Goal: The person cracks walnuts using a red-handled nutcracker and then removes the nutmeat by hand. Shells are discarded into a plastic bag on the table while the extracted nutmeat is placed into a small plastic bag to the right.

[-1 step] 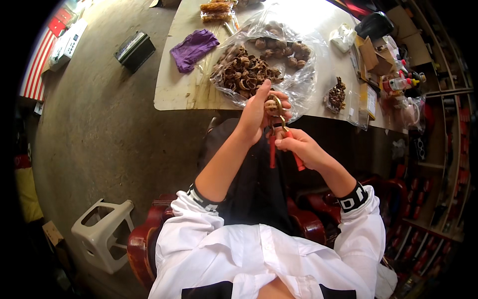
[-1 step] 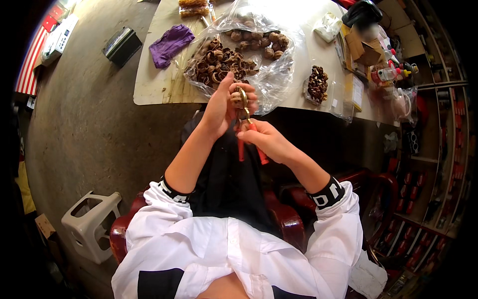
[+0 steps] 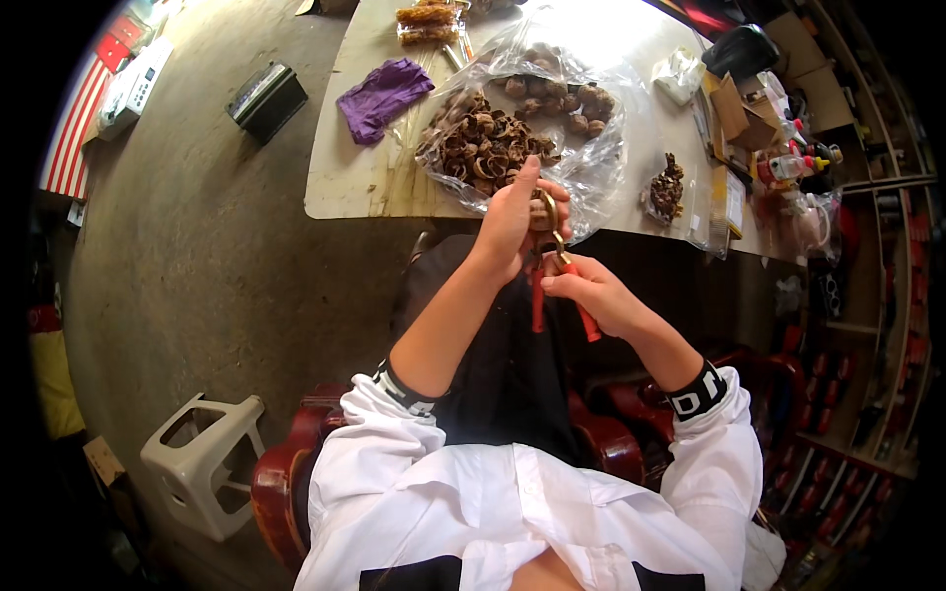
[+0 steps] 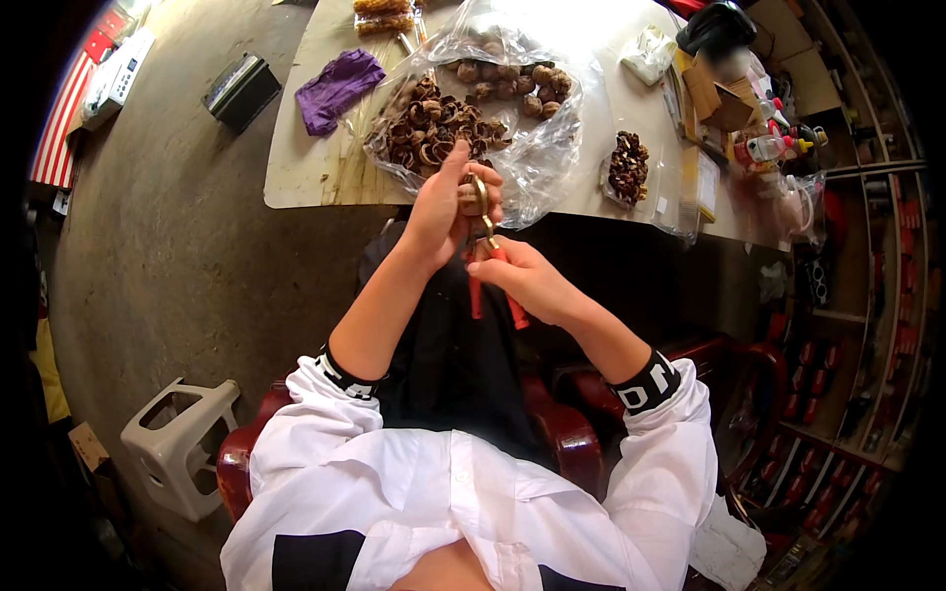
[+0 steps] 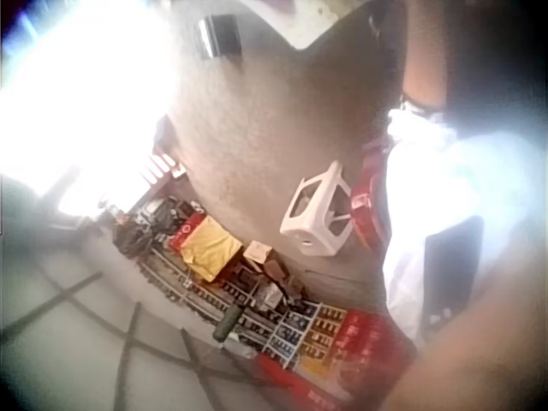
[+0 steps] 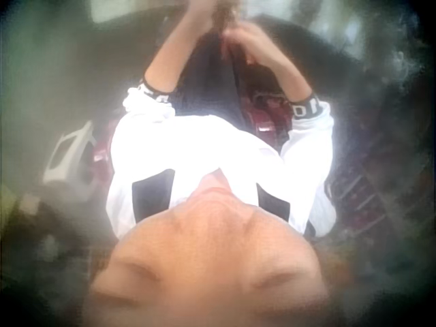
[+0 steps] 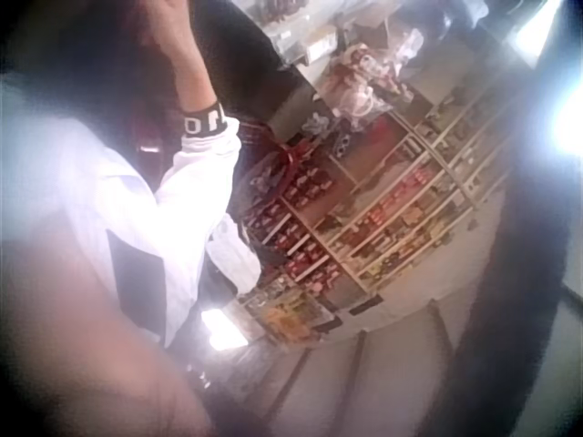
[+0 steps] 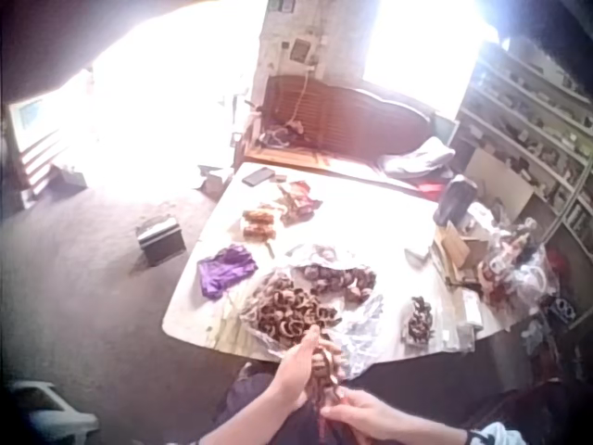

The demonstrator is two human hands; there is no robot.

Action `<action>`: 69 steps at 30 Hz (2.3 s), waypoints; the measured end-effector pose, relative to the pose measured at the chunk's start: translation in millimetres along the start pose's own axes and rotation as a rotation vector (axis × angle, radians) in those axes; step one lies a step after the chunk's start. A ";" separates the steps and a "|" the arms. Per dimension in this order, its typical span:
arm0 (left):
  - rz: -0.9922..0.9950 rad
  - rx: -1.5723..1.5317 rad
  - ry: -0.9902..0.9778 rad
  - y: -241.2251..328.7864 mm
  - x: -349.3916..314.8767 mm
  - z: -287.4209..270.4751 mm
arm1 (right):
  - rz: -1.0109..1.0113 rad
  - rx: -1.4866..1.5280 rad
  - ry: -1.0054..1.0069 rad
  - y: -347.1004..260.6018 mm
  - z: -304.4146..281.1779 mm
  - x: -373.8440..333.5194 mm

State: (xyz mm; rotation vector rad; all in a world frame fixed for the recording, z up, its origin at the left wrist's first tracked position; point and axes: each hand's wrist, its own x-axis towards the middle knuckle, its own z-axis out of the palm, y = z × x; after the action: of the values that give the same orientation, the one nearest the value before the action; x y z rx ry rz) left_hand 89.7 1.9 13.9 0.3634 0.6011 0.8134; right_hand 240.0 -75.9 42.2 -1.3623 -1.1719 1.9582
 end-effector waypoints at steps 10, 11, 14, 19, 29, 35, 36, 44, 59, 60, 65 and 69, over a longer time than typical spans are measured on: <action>0.119 -0.129 0.248 0.7 36.4 11.9 | 0.267 0.565 -0.120 -8.7 -0.3 6.2; 0.103 -0.158 0.254 0.6 39.7 10.7 | 0.289 0.559 -0.103 -7.2 -3.6 11.2; 0.076 -0.203 0.228 1.2 48.7 4.0 | 0.319 0.544 -0.087 -7.6 -6.4 19.8; 0.052 -0.256 0.164 -1.2 55.9 -4.0 | 0.327 0.512 -0.071 -7.2 -7.6 24.7; 0.010 -0.309 0.157 -5.9 60.7 -8.4 | 0.354 0.471 -0.079 1.2 -12.6 29.1; -0.044 -0.298 0.027 -10.5 65.3 -18.8 | 0.357 0.470 -0.101 7.5 -17.6 29.8; -0.040 -0.295 0.013 -11.4 66.5 -21.3 | 0.358 0.433 -0.067 4.6 -14.3 29.3; 0.022 -0.019 0.136 -9.6 57.6 -7.4 | 0.303 0.635 -0.244 -14.7 -14.1 26.8; 0.014 0.036 0.041 -16.8 62.3 -14.3 | 0.398 0.532 -0.122 -13.3 -15.8 26.1; 0.011 0.008 0.043 -16.9 62.4 -14.2 | 0.399 0.520 -0.090 -14.0 -13.8 25.7; -0.001 -0.074 0.016 -15.8 61.9 -12.9 | 0.409 0.502 0.010 -1.0 -10.0 28.8; -0.013 -0.109 0.029 -14.2 60.4 -16.8 | 0.409 0.477 0.033 -5.5 -4.5 29.8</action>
State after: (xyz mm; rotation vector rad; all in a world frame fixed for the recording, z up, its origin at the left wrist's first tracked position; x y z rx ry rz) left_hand 119.5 40.3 -28.1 0.2484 0.5834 0.8369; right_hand 232.1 -48.4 31.1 -1.4329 -0.3764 2.2848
